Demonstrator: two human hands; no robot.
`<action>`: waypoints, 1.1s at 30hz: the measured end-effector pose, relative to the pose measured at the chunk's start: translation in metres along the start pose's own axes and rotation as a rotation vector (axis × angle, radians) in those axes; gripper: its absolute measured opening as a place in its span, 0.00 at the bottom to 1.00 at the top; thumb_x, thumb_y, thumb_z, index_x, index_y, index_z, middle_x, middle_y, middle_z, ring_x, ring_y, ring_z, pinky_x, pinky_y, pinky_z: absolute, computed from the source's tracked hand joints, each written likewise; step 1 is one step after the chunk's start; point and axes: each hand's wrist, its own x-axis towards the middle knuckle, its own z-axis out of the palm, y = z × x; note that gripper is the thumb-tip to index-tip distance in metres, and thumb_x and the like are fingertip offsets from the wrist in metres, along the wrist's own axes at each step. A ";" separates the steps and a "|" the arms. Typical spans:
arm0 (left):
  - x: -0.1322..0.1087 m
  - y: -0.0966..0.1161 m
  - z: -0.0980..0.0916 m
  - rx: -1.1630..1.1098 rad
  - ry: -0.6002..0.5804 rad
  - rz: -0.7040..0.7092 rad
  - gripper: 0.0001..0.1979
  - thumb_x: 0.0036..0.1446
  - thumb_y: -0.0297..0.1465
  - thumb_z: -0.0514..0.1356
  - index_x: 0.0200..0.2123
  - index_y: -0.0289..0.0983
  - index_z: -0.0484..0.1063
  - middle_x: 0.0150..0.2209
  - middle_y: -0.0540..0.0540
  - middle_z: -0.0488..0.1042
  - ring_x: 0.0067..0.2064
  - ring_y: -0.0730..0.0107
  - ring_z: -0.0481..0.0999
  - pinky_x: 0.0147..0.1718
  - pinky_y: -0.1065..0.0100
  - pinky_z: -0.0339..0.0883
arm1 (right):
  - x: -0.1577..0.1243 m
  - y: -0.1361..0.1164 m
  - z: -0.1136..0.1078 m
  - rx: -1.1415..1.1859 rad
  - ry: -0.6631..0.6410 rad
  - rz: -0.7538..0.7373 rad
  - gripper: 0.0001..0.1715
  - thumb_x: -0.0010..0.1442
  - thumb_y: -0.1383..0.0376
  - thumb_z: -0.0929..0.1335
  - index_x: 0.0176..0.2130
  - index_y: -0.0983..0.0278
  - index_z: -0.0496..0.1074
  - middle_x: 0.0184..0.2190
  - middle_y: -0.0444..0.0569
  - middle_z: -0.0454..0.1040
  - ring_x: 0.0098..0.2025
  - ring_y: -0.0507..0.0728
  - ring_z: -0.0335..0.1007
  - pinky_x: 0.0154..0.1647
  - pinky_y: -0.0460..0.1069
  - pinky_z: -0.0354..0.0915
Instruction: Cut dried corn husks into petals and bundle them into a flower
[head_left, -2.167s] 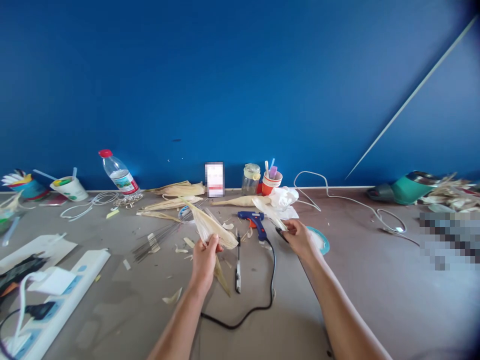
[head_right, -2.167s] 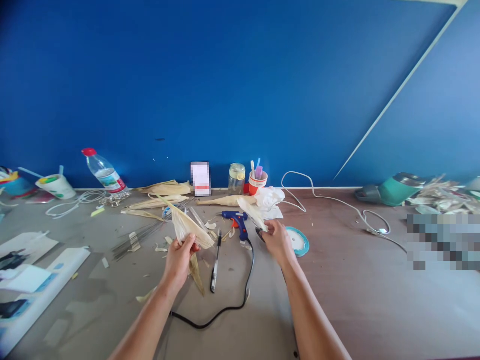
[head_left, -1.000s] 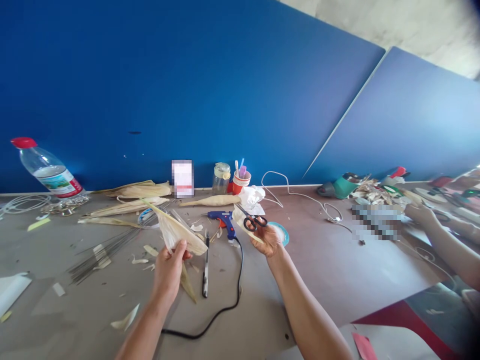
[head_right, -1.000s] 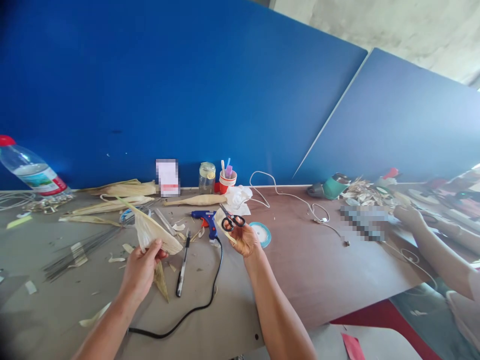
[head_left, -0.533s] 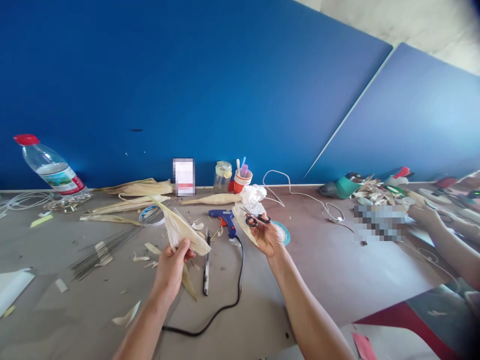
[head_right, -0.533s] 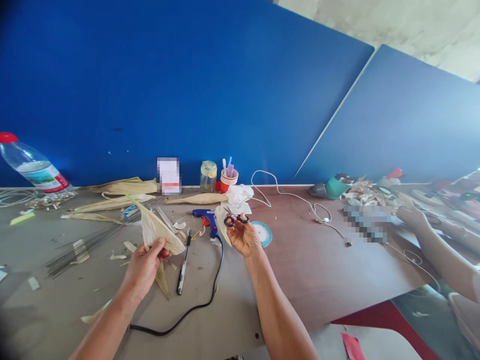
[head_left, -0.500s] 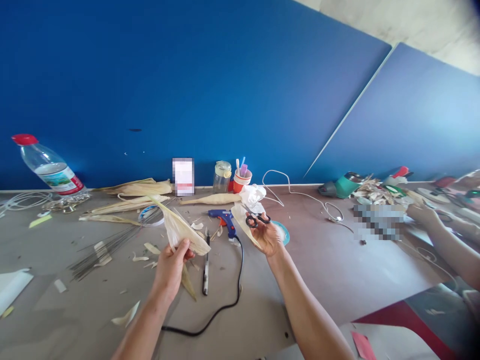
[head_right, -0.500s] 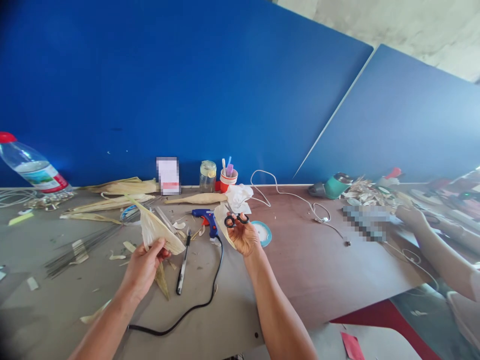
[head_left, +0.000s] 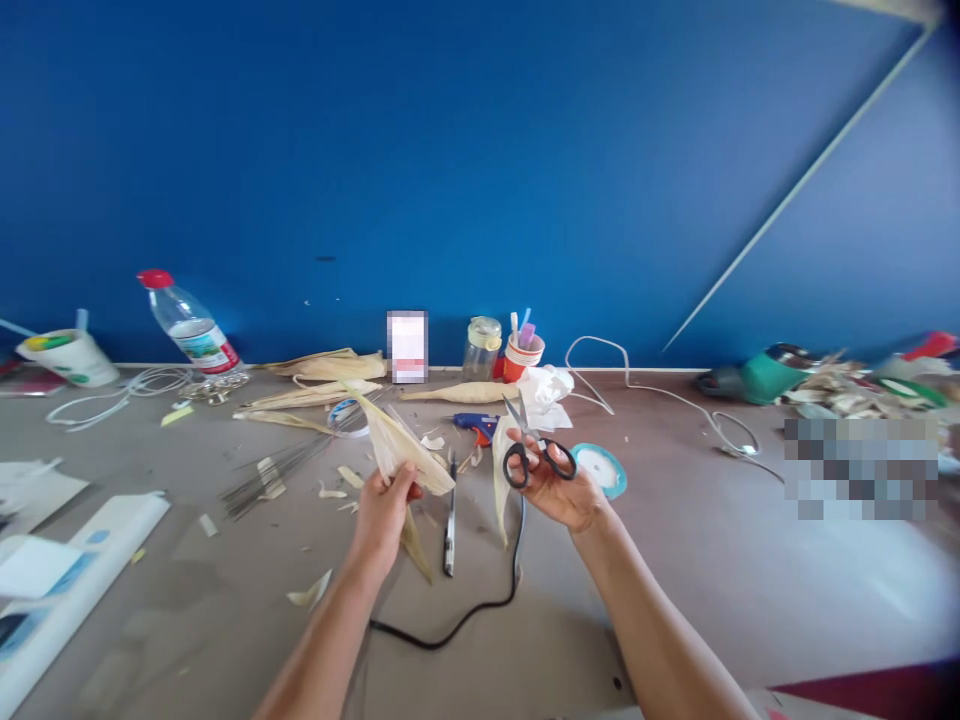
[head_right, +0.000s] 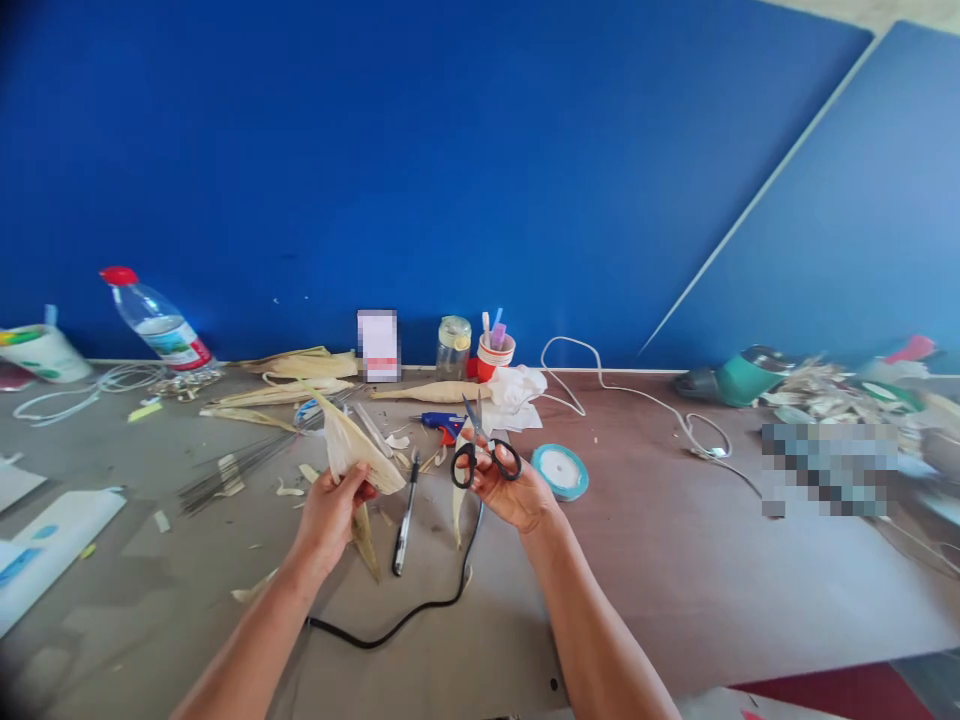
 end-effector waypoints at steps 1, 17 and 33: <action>0.000 0.001 0.000 0.025 0.001 0.009 0.18 0.40 0.42 0.65 0.25 0.32 0.69 0.19 0.51 0.68 0.22 0.75 0.67 0.25 0.71 0.63 | -0.001 0.004 0.002 -0.035 -0.036 0.028 0.29 0.46 0.56 0.73 0.47 0.64 0.70 0.30 0.45 0.72 0.31 0.51 0.66 0.34 0.46 0.62; -0.004 0.008 -0.006 0.231 0.032 0.182 0.17 0.53 0.43 0.57 0.22 0.35 0.68 0.19 0.50 0.68 0.24 0.73 0.67 0.27 0.72 0.61 | -0.012 0.006 0.035 -0.756 -0.086 0.055 0.33 0.48 0.48 0.71 0.46 0.68 0.71 0.25 0.44 0.64 0.29 0.50 0.56 0.30 0.46 0.52; -0.002 0.012 -0.011 0.230 0.132 0.306 0.17 0.53 0.43 0.57 0.22 0.36 0.67 0.17 0.52 0.66 0.22 0.73 0.66 0.24 0.72 0.58 | -0.015 0.006 0.054 -1.111 -0.190 0.287 0.15 0.50 0.66 0.68 0.40 0.66 0.71 0.22 0.41 0.62 0.24 0.48 0.55 0.24 0.44 0.52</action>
